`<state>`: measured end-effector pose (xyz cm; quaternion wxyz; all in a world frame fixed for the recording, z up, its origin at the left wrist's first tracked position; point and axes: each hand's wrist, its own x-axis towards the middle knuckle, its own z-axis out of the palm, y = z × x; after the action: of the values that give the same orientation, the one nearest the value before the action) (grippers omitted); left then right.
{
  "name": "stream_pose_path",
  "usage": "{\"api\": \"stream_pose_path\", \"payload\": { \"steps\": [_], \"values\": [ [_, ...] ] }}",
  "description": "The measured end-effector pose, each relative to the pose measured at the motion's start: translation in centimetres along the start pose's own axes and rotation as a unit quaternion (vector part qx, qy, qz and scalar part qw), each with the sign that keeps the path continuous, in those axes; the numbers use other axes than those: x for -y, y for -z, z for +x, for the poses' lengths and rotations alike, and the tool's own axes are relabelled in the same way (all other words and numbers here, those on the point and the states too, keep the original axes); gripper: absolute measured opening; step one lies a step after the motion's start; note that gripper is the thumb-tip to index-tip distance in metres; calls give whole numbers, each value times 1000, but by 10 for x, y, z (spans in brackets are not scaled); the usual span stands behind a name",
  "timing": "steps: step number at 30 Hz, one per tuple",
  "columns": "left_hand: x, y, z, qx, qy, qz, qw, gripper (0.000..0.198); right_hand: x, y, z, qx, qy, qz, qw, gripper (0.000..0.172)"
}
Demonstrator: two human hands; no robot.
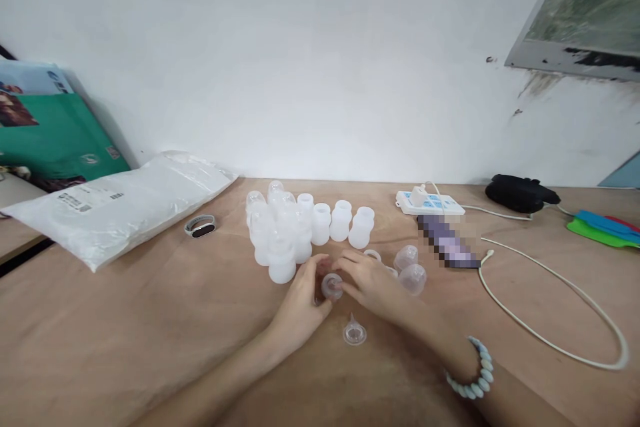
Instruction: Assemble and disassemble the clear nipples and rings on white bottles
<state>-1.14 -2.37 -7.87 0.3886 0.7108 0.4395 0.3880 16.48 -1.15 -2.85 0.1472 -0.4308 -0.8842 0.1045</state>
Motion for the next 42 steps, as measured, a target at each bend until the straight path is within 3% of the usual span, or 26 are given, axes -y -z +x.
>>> {"api": "stream_pose_path", "payload": {
  "steps": [4, 8, 25, 35, 42],
  "values": [
    [-3, 1, 2, 21, 6, 24, 999, 43, -2, -17, 3, -7, 23, 11, 1000, 13],
    [-10, 3, 3, 31, 14, 27, 999, 46, -2, -22, 5, -13, 30, 11, 999, 16],
    [-18, 5, 2, 58, 20, 65, 996, 36, -2, -13, -1, -13, 22, 51, 998, 17],
    [-10, 2, 3, 47, 29, -50, 997, 47, 8, 6, -2, 18, 3, 71, 997, 13],
    [-5, 0, 1, 35, 18, -73, 997, 59, 2, 11, -8, 54, 35, 83, 994, 36]
  ]
}}
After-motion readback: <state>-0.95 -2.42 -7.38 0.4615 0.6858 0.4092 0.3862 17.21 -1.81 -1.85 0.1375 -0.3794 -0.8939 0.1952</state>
